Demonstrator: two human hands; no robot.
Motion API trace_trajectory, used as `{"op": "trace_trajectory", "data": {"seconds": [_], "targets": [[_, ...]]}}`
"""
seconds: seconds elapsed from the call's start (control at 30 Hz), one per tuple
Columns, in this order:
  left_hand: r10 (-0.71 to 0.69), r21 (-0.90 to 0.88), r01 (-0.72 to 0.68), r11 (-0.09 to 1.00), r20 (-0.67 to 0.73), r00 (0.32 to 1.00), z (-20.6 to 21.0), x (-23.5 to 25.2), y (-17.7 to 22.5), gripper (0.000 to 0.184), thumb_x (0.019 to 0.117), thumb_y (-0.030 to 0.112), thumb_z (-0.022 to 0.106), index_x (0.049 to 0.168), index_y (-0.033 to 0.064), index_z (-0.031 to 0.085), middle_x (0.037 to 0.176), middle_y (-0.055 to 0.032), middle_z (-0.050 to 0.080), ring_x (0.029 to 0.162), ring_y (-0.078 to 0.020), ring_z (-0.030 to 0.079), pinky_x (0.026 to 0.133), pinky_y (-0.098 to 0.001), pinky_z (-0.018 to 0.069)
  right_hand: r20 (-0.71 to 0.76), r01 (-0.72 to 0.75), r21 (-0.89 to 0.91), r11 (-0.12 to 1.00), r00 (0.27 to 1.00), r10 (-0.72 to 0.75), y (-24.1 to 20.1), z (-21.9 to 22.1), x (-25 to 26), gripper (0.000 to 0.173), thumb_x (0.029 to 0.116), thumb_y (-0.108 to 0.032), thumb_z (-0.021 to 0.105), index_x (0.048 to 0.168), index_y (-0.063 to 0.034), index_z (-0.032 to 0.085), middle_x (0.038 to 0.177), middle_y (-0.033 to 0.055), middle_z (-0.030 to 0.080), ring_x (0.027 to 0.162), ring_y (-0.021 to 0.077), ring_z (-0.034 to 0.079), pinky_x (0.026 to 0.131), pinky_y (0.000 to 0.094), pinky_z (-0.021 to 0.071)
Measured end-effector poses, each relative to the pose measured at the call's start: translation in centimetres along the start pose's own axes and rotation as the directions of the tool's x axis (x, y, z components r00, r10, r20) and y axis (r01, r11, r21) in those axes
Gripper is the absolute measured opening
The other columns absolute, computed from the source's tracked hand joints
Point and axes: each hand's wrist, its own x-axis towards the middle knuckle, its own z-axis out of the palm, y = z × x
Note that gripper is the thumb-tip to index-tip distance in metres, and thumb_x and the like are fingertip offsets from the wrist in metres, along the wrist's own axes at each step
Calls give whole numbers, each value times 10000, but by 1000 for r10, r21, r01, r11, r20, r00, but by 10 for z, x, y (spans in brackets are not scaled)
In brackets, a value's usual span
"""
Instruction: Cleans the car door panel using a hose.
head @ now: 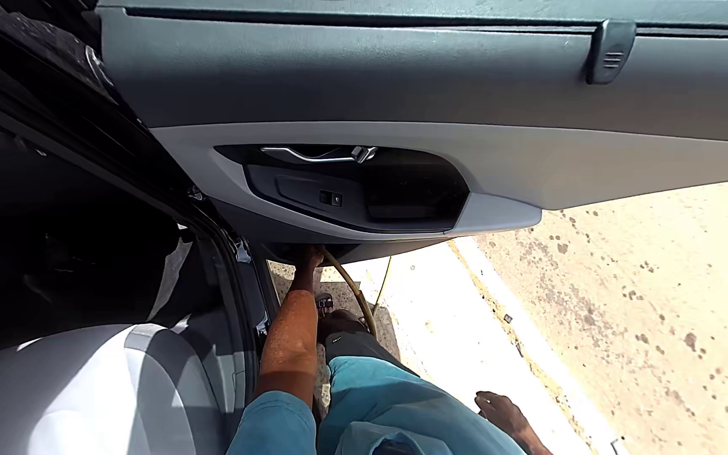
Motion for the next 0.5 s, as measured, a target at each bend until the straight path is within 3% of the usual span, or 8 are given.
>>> {"op": "trace_trajectory", "data": {"seconds": [0.1, 0.2, 0.33, 0.4, 0.5], "targets": [[-1, -24, -1, 1000, -66, 998, -1, -9, 2, 476, 1021, 290, 631, 1369, -31, 586, 1392, -265, 590, 1340, -401, 536, 1130, -570, 400, 8, -22, 8, 1000, 1000, 21, -10, 7, -1, 367, 1089, -293, 490, 1281, -40, 673, 926, 133, 744, 721, 242, 705, 696, 464, 581], [-47, 167, 58, 984, -73, 996, -9, -13, 7, 535, 1033, 358, 586, 1440, 15, 546, 1477, -236, 537, 1398, -401, 488, 1128, -598, 392, -8, -28, 48, 998, 1000, 28, -31, 14, -6, 374, 1089, -300, 482, 1298, -50, 668, 944, 137, 751, 728, 248, 722, 695, 463, 597], [-85, 289, 88, 953, -21, 996, -22, -13, 11, 536, 1025, 355, 582, 1445, 24, 549, 1486, -234, 530, 1410, -399, 474, 1135, -613, 372, -57, 31, 125, 992, 998, -24, -66, 19, -17, 381, 1097, -293, 472, 1338, -54, 645, 932, 124, 752, 700, 225, 720, 655, 431, 603], [-133, 355, 151, 923, -75, 988, -31, -20, 12, 521, 1051, 383, 526, 1434, 33, 565, 1461, -230, 557, 1377, -403, 510, 1098, -616, 405, -65, 55, 148, 987, 997, -46, -81, 22, -21, 393, 1101, -294, 470, 1367, -50, 624, 943, 126, 750, 716, 226, 724, 669, 432, 607], [-170, 234, 212, 949, -186, 968, -39, -19, -12, 469, 1037, 297, 553, 1398, -2, 576, 1442, -253, 555, 1339, -415, 539, 1051, -599, 459, -70, 86, 136, 987, 995, -77, -94, 27, -19, 397, 1097, -297, 476, 1370, -49, 624, 961, 132, 752, 751, 235, 732, 712, 447, 610]]}}
